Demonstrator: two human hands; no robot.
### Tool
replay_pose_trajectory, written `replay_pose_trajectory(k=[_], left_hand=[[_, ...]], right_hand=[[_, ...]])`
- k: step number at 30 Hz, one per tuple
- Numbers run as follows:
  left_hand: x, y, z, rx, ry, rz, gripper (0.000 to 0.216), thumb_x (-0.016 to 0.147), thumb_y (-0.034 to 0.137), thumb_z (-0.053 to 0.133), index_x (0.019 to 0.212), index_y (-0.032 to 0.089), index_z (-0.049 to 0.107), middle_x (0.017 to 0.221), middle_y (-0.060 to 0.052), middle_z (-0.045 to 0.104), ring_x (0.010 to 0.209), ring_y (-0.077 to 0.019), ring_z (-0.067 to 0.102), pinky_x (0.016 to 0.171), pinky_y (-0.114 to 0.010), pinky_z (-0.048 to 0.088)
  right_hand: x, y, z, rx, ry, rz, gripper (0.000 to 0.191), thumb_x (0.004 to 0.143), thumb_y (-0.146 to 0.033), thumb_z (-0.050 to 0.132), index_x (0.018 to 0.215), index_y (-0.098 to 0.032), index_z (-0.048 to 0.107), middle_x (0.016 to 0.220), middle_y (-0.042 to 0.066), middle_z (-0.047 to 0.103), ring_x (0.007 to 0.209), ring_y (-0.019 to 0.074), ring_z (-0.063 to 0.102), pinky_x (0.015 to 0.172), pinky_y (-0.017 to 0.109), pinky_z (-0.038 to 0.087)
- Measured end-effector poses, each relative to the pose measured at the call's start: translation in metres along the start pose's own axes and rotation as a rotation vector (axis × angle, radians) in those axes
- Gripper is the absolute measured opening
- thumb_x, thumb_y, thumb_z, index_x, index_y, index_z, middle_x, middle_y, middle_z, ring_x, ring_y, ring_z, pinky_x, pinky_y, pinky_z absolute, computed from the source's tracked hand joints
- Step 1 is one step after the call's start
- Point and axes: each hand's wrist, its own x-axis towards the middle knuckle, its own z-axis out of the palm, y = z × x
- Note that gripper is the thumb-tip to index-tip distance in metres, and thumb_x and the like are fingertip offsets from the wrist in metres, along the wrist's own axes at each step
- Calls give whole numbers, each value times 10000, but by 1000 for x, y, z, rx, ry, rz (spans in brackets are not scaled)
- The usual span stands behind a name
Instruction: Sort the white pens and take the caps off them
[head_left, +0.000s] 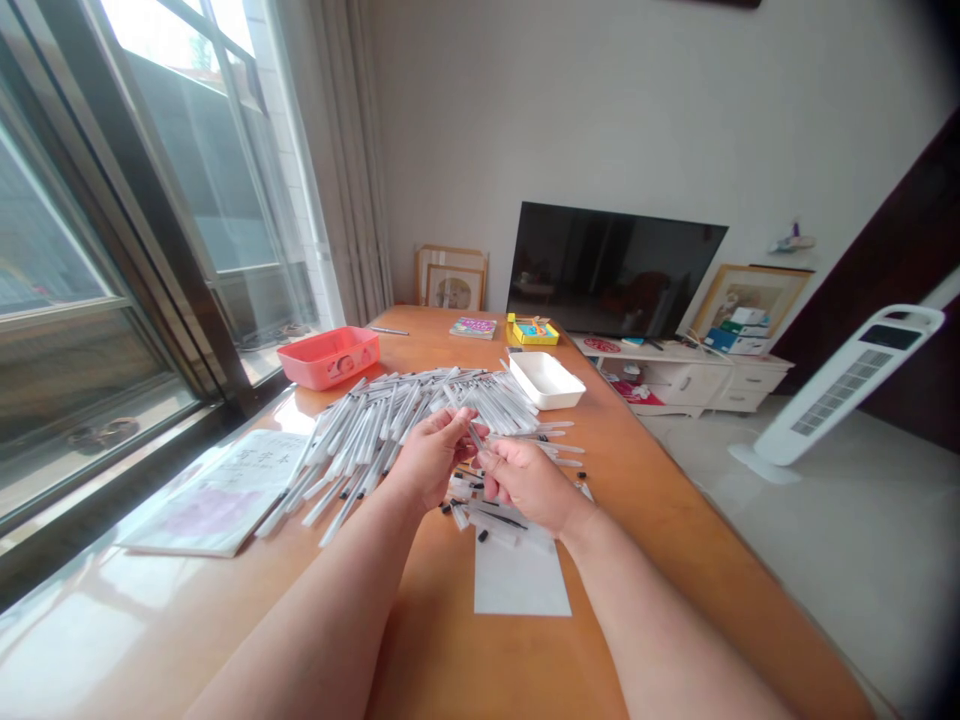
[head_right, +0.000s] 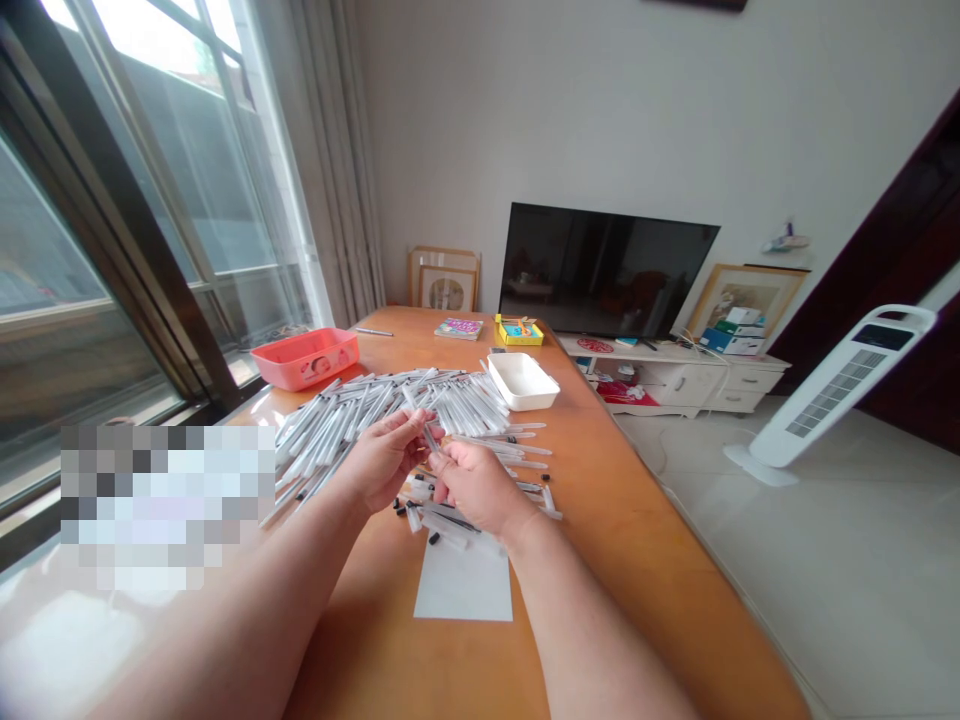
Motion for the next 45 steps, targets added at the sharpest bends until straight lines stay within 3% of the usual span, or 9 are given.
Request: replay_pose_trajectory(k=[3, 7, 15, 24, 28, 33, 37, 40, 45], left_hand=[[-1, 6, -4, -72, -120, -23, 359, 853, 358, 725, 1145, 163, 651, 1048, -126, 726, 732, -161, 664, 604, -266, 504], [-1, 8, -7, -86, -172, -22, 265, 868, 348, 706, 1031, 146, 650, 996, -137, 738, 748, -174, 683, 637, -279, 532], [-1, 0, 2, 22, 57, 44, 377, 747, 458, 799, 847, 141, 622, 797, -87, 726, 687, -158, 673, 685, -280, 530], [1, -7, 11, 117, 269, 160, 439, 673, 513, 839, 736, 141, 615, 675, -46, 681, 575, -117, 588, 611, -262, 481], [-1, -4, 9, 114, 243, 116, 415, 702, 486, 834, 738, 145, 600, 683, -41, 676, 561, -96, 565, 608, -244, 474], [-5, 6, 2, -20, -24, 15, 347, 788, 420, 790, 974, 165, 645, 854, -68, 715, 620, -104, 607, 612, -239, 491], [-6, 12, -2, -63, -180, -40, 342, 839, 340, 741, 1121, 173, 646, 973, -111, 731, 713, -162, 671, 605, -263, 511], [-5, 10, -3, -55, -170, -46, 264, 830, 342, 753, 979, 146, 659, 948, -114, 735, 710, -153, 674, 640, -263, 527], [3, 6, -8, 2, 31, 11, 332, 768, 399, 810, 830, 135, 619, 822, -89, 723, 649, -123, 650, 654, -253, 532]], right_hand=[[-1, 2, -4, 272, -87, 66, 402, 897, -567, 610, 789, -180, 587, 646, -13, 590, 493, 79, 387, 483, 223, 282], [-1, 3, -6, 392, -145, 91, 399, 868, -574, 646, 854, -176, 619, 648, -17, 584, 492, 72, 358, 472, 211, 260], [2, -2, 1, -221, 55, -65, 312, 953, -450, 540, 777, -195, 585, 662, -10, 613, 614, 136, 546, 582, 250, 394], [1, -5, 6, -708, 280, -225, 222, 929, -301, 557, 728, -211, 530, 648, 4, 581, 614, 150, 493, 574, 281, 274], [0, -4, 5, -460, 197, -128, 270, 947, -395, 546, 748, -213, 554, 661, 8, 605, 614, 153, 512, 573, 274, 314], [-2, -3, -1, 125, -41, 57, 388, 901, -562, 599, 786, -191, 583, 647, -5, 610, 519, 103, 446, 500, 233, 313], [-4, -6, -4, 396, -132, 116, 396, 878, -564, 639, 890, -168, 623, 617, -19, 582, 471, 73, 362, 479, 215, 266], [-4, -8, -4, 373, -114, 81, 361, 895, -526, 628, 884, -165, 623, 618, -21, 583, 475, 70, 355, 485, 215, 261], [-4, -6, -1, -85, 59, -24, 329, 888, -493, 624, 767, -190, 589, 641, -12, 611, 580, 123, 496, 564, 248, 375]])
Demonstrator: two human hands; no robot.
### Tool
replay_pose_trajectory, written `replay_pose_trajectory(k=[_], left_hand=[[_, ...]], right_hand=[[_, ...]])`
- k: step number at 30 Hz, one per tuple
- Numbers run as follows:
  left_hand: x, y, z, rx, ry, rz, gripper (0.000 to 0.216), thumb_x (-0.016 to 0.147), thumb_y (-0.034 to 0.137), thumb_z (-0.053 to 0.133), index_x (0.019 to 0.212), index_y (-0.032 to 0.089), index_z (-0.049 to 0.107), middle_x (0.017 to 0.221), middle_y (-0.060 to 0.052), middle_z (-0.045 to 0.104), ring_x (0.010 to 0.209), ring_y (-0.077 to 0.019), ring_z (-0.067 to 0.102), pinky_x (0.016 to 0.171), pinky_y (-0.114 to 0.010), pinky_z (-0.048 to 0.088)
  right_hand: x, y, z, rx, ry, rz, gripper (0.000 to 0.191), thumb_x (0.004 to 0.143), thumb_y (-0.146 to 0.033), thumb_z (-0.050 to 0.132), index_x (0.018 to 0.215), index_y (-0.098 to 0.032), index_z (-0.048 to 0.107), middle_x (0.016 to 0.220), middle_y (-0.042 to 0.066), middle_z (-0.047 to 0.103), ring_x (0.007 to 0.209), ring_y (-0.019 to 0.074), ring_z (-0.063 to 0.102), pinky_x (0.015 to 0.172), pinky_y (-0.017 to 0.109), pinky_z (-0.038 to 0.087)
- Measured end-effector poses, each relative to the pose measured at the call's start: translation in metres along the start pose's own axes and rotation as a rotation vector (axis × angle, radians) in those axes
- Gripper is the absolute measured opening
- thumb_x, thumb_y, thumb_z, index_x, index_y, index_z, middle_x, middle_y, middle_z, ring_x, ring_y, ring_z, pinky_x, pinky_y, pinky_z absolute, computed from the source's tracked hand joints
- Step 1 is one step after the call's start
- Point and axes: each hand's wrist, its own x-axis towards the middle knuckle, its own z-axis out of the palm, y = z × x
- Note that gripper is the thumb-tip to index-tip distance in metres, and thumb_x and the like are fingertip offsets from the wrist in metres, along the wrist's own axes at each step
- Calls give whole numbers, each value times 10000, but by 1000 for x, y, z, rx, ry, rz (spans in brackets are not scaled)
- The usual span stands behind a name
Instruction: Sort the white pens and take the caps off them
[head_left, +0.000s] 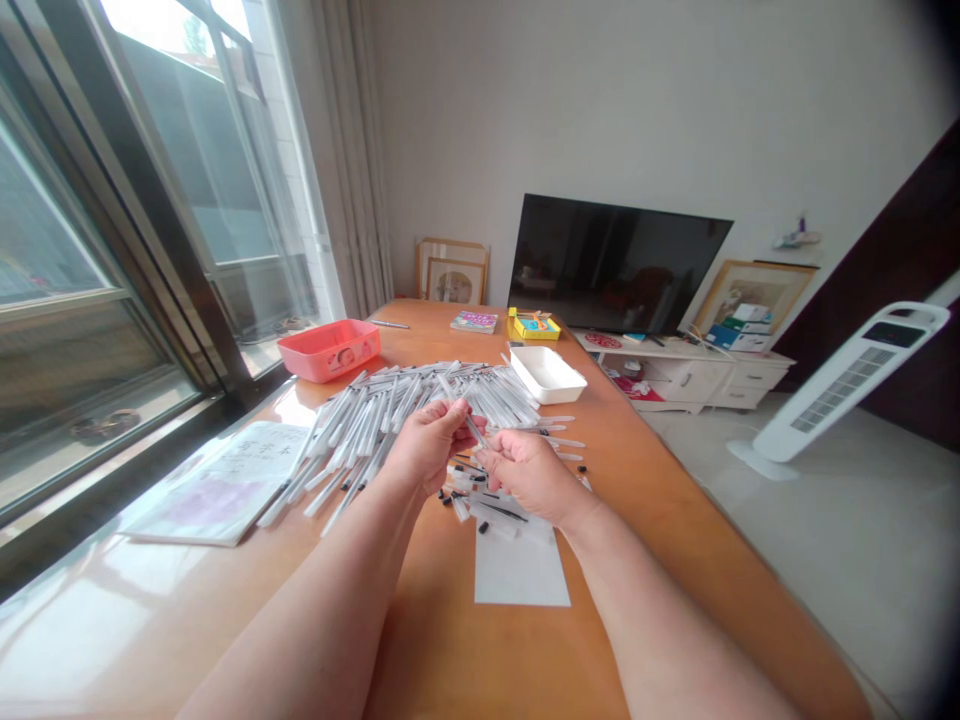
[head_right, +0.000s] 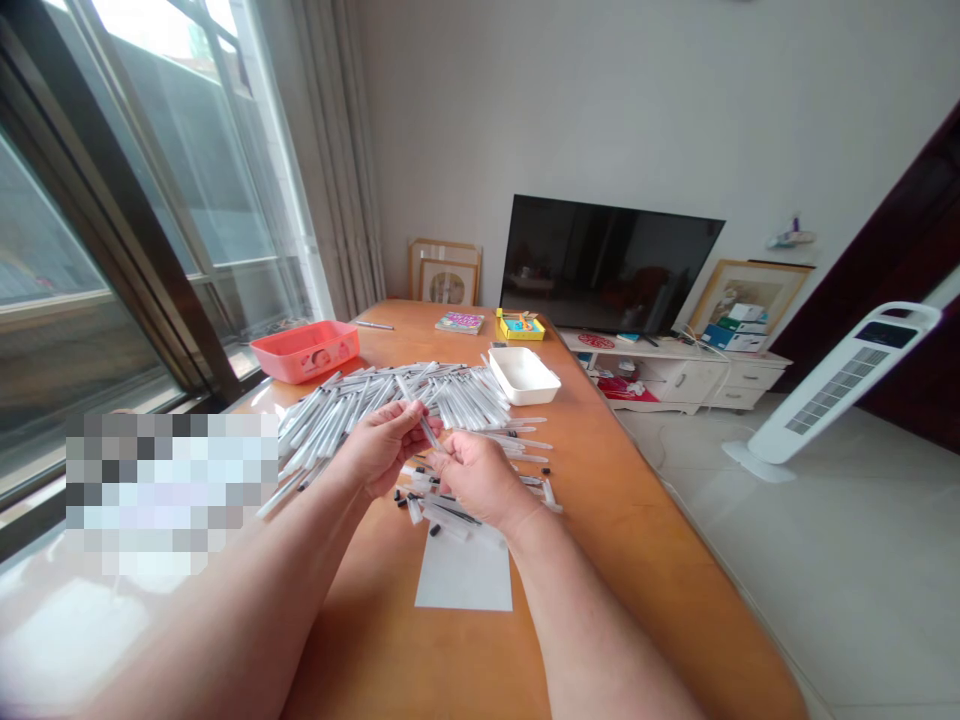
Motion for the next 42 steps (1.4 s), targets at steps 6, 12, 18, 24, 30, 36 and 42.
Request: replay_pose_trajectory(k=[6, 12, 18, 24, 30, 36, 42], left_hand=[[7, 7, -11, -38, 187, 64, 325, 765, 376, 816, 794, 147, 588, 819, -81, 730, 593, -91, 620, 655, -248, 537], [5, 4, -7, -34, 146, 46, 292, 790, 368, 790, 810, 157, 589, 860, -81, 740, 608, -93, 633, 689, -274, 551], [3, 2, -4, -9, 113, 39, 327, 774, 374, 808, 810, 167, 557, 939, -100, 756, 686, -119, 679, 738, -294, 563], [0, -9, 5, -179, -17, -98, 235, 819, 250, 779, 831, 161, 562, 1029, -124, 748, 734, -117, 709, 777, -268, 584], [1, -11, 7, -282, 59, -185, 199, 806, 171, 768, 906, 164, 596, 803, -42, 693, 742, -132, 714, 779, -268, 604], [11, -15, -12, -174, 192, -93, 273, 744, 106, 772, 939, 175, 594, 776, -18, 644, 682, -119, 682, 727, -270, 601], [10, -22, -11, 33, 190, -167, 248, 729, 109, 741, 954, 149, 644, 879, -88, 702, 651, -131, 672, 672, -274, 577]], right_hand=[[2, 17, -4, -257, 140, -42, 308, 883, -498, 611, 769, -212, 600, 647, -29, 588, 609, 142, 499, 568, 256, 370], [4, 26, -18, -488, 219, -18, 359, 891, -576, 580, 811, -241, 684, 651, -1, 623, 597, 170, 518, 541, 273, 311], [7, 24, -20, -424, 323, -30, 323, 892, -487, 602, 1083, -260, 730, 737, 27, 687, 682, 206, 603, 618, 301, 396], [8, 18, -8, -6, 223, -60, 394, 824, -494, 690, 1078, -193, 679, 745, 2, 657, 663, 162, 582, 605, 284, 454], [5, 8, -15, 203, 310, 10, 294, 788, -450, 712, 906, -188, 649, 779, 25, 684, 644, 147, 585, 573, 265, 460], [4, 4, -29, 256, 504, -35, 251, 769, -409, 720, 893, -201, 655, 778, 16, 661, 663, 143, 559, 549, 246, 431], [5, 6, -37, 244, 599, -66, 291, 787, -445, 715, 921, -199, 640, 753, 17, 649, 670, 157, 579, 553, 254, 449]])
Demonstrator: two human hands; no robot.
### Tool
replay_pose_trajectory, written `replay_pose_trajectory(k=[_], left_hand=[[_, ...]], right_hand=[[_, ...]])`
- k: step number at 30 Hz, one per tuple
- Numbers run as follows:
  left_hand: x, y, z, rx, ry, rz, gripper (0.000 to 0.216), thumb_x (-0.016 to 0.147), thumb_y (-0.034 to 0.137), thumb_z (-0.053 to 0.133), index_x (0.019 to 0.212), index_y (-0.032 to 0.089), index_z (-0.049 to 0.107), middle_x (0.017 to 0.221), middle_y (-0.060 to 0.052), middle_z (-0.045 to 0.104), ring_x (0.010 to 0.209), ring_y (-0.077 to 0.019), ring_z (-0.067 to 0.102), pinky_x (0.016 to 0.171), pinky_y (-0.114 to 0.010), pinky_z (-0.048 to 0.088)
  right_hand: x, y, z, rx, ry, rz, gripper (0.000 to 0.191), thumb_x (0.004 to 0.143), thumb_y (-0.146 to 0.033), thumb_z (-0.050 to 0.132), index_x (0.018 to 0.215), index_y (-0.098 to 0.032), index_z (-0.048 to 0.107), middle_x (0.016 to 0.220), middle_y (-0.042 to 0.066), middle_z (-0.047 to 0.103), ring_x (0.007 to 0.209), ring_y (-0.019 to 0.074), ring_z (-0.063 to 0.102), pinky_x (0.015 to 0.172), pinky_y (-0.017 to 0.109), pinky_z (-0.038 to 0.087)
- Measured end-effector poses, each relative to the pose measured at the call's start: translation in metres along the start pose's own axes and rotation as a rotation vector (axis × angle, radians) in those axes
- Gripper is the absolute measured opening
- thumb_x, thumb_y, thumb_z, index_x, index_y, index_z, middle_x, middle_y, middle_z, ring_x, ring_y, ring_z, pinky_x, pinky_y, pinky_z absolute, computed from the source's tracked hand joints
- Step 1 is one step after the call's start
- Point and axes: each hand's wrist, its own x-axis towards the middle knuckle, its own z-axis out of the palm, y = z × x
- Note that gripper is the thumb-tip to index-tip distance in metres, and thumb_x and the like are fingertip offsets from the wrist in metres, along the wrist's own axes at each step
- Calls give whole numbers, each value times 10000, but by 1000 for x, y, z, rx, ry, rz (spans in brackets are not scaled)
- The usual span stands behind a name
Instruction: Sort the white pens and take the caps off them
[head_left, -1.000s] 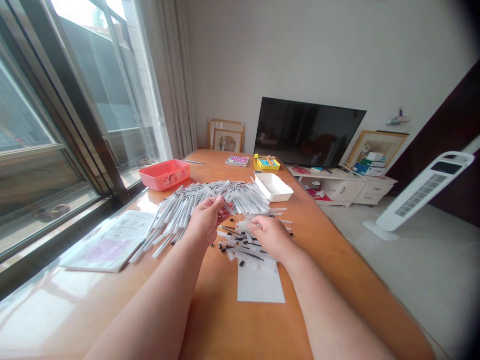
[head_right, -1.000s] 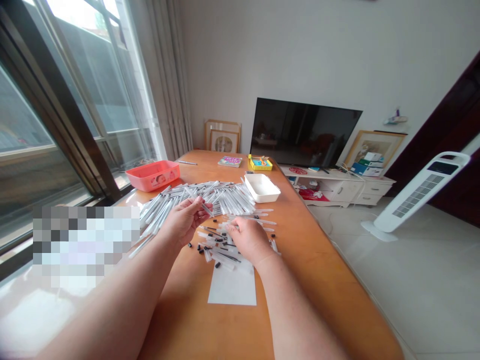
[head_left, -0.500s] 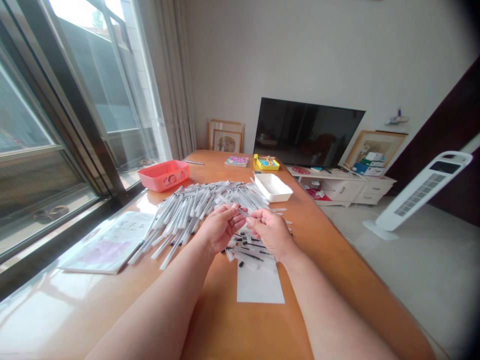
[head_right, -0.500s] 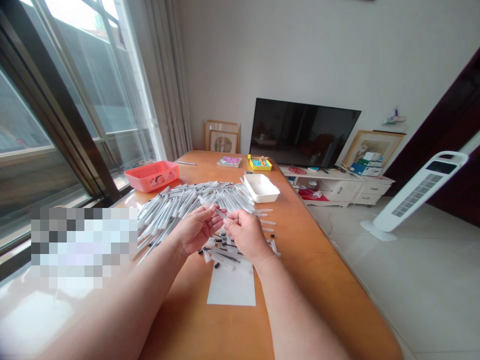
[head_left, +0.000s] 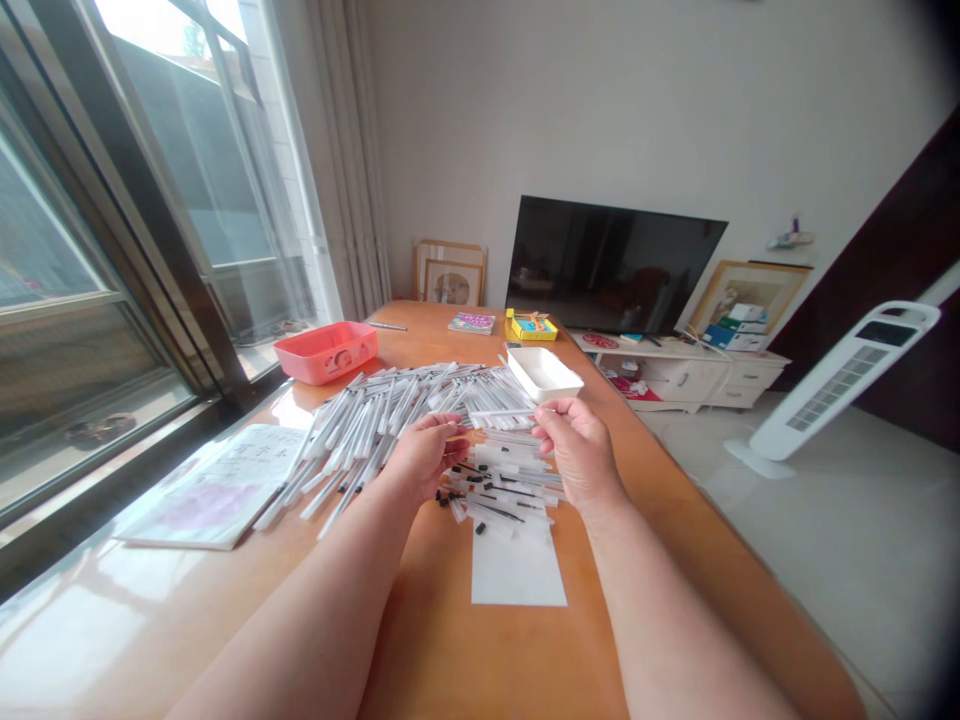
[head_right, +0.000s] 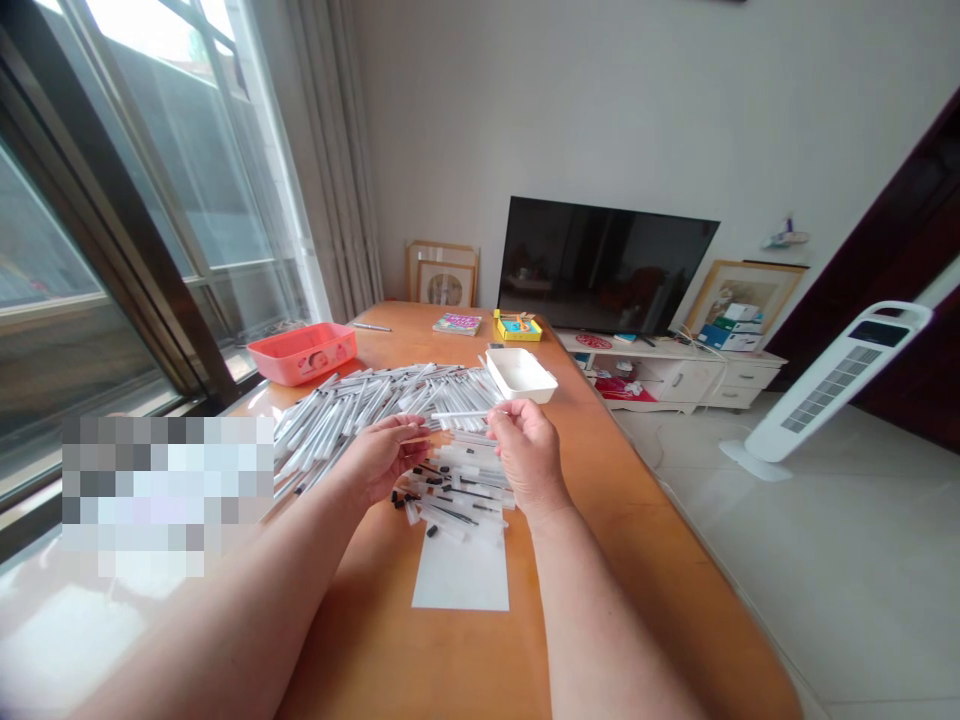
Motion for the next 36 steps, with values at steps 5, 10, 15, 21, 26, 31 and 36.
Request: replay_pose_trajectory(k=[5, 10, 15, 21, 26, 31, 36], left_hand=[[-7, -1, 8, 114, -50, 40, 236, 704, 104, 747, 933, 134, 699, 894, -108, 711, 644, -141, 668, 679, -297, 569], [-12, -2, 13, 242, -119, 96, 295, 673, 72, 703, 959, 144, 709, 976, -102, 721, 716, -149, 680, 680, -272, 538], [-7, -7, 11, 469, -183, 148, 301, 685, 84, 649, 974, 147, 707, 984, -67, 725, 756, -138, 651, 693, -249, 506], [2, -16, 5, 792, -119, 268, 276, 741, 193, 635, 995, 171, 741, 818, -36, 722, 702, -166, 634, 633, -258, 488], [4, -21, 3, 890, -147, 317, 333, 780, 216, 592, 1057, 185, 772, 974, -63, 765, 757, -185, 675, 692, -279, 522], [4, -22, 5, 825, -212, 348, 364, 771, 229, 606, 1093, 193, 771, 1078, -70, 764, 828, -202, 701, 736, -294, 541], [4, -4, 0, 714, -50, 385, 334, 772, 254, 607, 1065, 174, 744, 955, -73, 766, 789, -195, 691, 724, -294, 530]], right_hand=[[1, 4, -1, -109, 42, -98, 315, 795, -479, 720, 917, -206, 620, 763, 24, 667, 696, 177, 613, 577, 274, 484], [0, 3, 1, -64, 30, -92, 391, 789, -543, 721, 937, -197, 613, 822, 45, 695, 727, 197, 666, 589, 291, 529], [0, 3, 2, 5, 73, -103, 378, 789, -526, 732, 911, -187, 617, 870, 52, 721, 718, 178, 678, 630, 295, 556], [9, -2, -11, 92, 397, -234, 277, 847, -452, 686, 912, -196, 601, 789, 18, 712, 598, 114, 602, 540, 225, 501], [21, 0, -24, 138, 536, -240, 247, 831, -412, 680, 896, -198, 576, 771, 9, 699, 608, 114, 624, 565, 232, 528], [22, 14, -19, 11, 300, -37, 223, 747, -330, 710, 872, -205, 575, 747, 9, 700, 665, 164, 676, 626, 284, 560], [23, 31, -18, -241, 116, 85, 172, 721, -326, 673, 831, -220, 593, 720, 13, 693, 637, 183, 647, 589, 284, 504]])
